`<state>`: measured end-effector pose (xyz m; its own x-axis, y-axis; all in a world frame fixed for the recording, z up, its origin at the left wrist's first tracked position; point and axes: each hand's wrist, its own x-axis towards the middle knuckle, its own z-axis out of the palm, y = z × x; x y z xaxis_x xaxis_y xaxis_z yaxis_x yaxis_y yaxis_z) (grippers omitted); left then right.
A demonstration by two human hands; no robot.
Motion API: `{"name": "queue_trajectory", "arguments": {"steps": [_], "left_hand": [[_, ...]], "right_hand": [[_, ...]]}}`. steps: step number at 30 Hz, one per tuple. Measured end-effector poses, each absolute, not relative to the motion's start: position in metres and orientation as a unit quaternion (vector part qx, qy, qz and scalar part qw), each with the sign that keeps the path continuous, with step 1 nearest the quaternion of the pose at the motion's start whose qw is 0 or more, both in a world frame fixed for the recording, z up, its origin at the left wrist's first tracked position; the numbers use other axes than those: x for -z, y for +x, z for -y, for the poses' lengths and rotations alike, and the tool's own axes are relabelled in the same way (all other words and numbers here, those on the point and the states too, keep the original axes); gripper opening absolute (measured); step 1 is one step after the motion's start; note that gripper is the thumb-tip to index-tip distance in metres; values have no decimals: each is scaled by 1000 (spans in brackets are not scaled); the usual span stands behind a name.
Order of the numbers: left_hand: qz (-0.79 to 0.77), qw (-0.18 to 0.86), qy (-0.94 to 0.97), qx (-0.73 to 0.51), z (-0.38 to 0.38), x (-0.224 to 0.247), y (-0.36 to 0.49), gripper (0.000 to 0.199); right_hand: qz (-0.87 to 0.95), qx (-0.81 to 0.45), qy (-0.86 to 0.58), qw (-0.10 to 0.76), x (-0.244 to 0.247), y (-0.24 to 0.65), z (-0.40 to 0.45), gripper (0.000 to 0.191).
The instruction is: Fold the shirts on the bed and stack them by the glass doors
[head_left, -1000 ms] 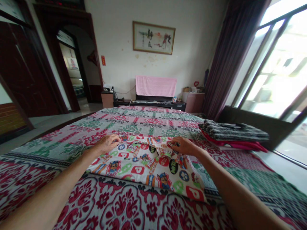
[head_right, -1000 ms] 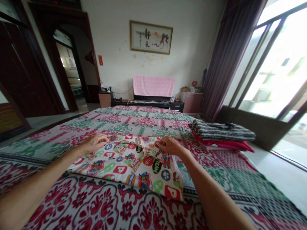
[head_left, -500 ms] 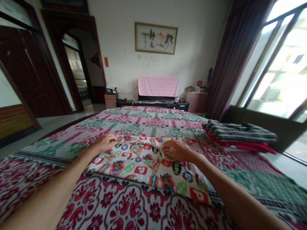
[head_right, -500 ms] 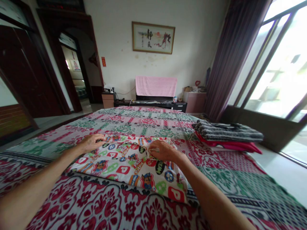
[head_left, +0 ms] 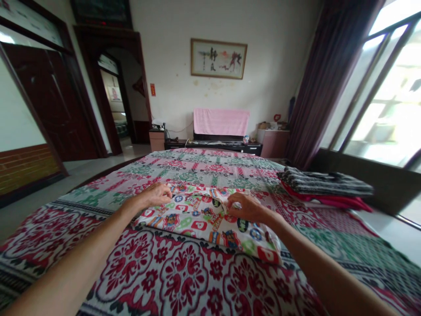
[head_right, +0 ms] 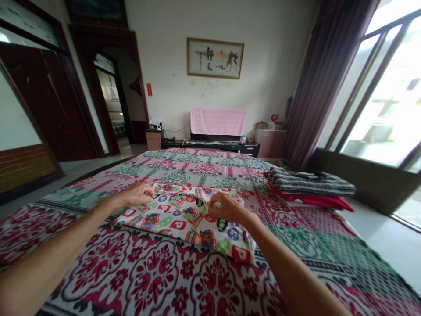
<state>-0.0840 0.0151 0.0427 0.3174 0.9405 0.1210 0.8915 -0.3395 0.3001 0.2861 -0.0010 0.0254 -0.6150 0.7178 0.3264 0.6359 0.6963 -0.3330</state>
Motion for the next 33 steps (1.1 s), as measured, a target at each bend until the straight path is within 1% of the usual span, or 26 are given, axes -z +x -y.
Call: {"name": "queue_trajectory", "arguments": {"steps": [4, 7, 11, 13, 18, 23, 28, 33], "left_hand": [[-568, 117, 811, -77, 7, -47, -90, 21], [-600, 105, 790, -63, 15, -42, -95, 20], [-692, 23, 716, -92, 19, -33, -100, 18], [-726, 4, 681, -95, 20, -30, -102, 20], [-739, 20, 670, -73, 21, -28, -107, 28], [-753, 20, 652, -79, 19, -26, -107, 30], [-762, 28, 644, -55, 20, -28, -102, 26], [-769, 15, 637, -50, 21, -27, -97, 22]], "right_hand": [[901, -108, -376, 189, -34, 291, 27, 16], [905, -120, -374, 163, -31, 292, 40, 19], [904, -108, -365, 193, -24, 291, 48, 17], [903, -112, -359, 209, -21, 291, 49, 16], [898, -121, -360, 222, -17, 293, 46, 15], [898, -129, -355, 227, -12, 296, 44, 17], [900, -165, -349, 203, -16, 299, 44, 26], [899, -176, -351, 193, -14, 301, 41, 28]]}}
